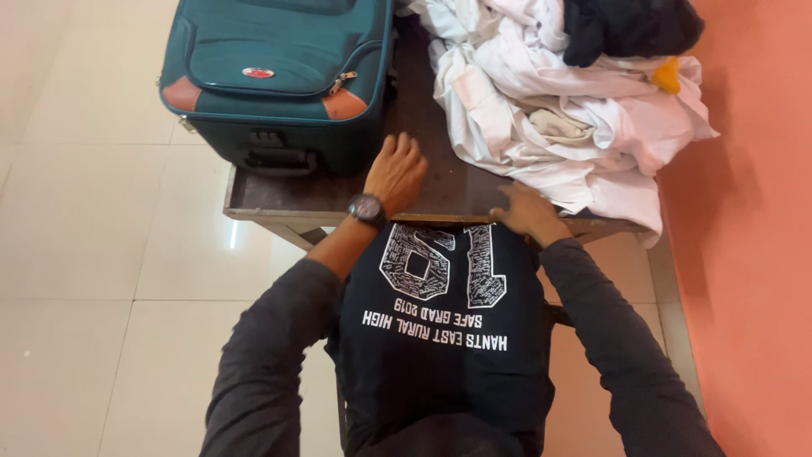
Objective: The person picks up a white shirt from a pile, folds it, and places it inside an open suitcase. They then fasten the buckle of the internal suitcase straps.
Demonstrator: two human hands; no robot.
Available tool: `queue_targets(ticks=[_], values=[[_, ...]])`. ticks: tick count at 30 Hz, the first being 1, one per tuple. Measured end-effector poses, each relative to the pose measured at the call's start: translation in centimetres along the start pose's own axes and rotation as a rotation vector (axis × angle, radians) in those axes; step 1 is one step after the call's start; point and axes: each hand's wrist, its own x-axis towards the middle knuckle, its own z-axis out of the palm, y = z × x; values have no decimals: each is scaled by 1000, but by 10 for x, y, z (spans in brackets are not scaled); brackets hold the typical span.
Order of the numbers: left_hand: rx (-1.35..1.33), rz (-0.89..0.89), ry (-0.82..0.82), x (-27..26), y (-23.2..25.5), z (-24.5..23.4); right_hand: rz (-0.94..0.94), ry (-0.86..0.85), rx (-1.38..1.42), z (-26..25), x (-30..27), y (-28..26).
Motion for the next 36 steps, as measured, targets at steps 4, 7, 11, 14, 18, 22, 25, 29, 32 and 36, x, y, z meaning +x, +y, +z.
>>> queue_targets(ticks=[4,7,11,14,18,22,25,29,32,36], values=[[-55,-10,-74,-40,9,6,-83,-34,-45,29,7,6],[-153,-131,-107,-68,11,6,-53,-52,-38,33,8,-1],[-257,-274,-283,-92,17,18,-61,58,141,27,10,-1],[-375,-355,-552,-101,19,38,-84,342,156,20,6,-9],[-334,-292,-471,-106,30,62,-48,682,43,-13,7,-11],[-321,-273,-510,-98,34,57,102,783,-187,-31,42,19],[-363,-288,-524,-85,34,36,135,398,100,-17,74,36],[-426,-256,-338,-67,35,9,-85,50,604,36,63,-20],[-568,-290,-251,-58,38,-1,-351,-102,497,54,19,-93],[-617,-236,-172,-63,37,-1,-258,-499,754,32,-6,-133]])
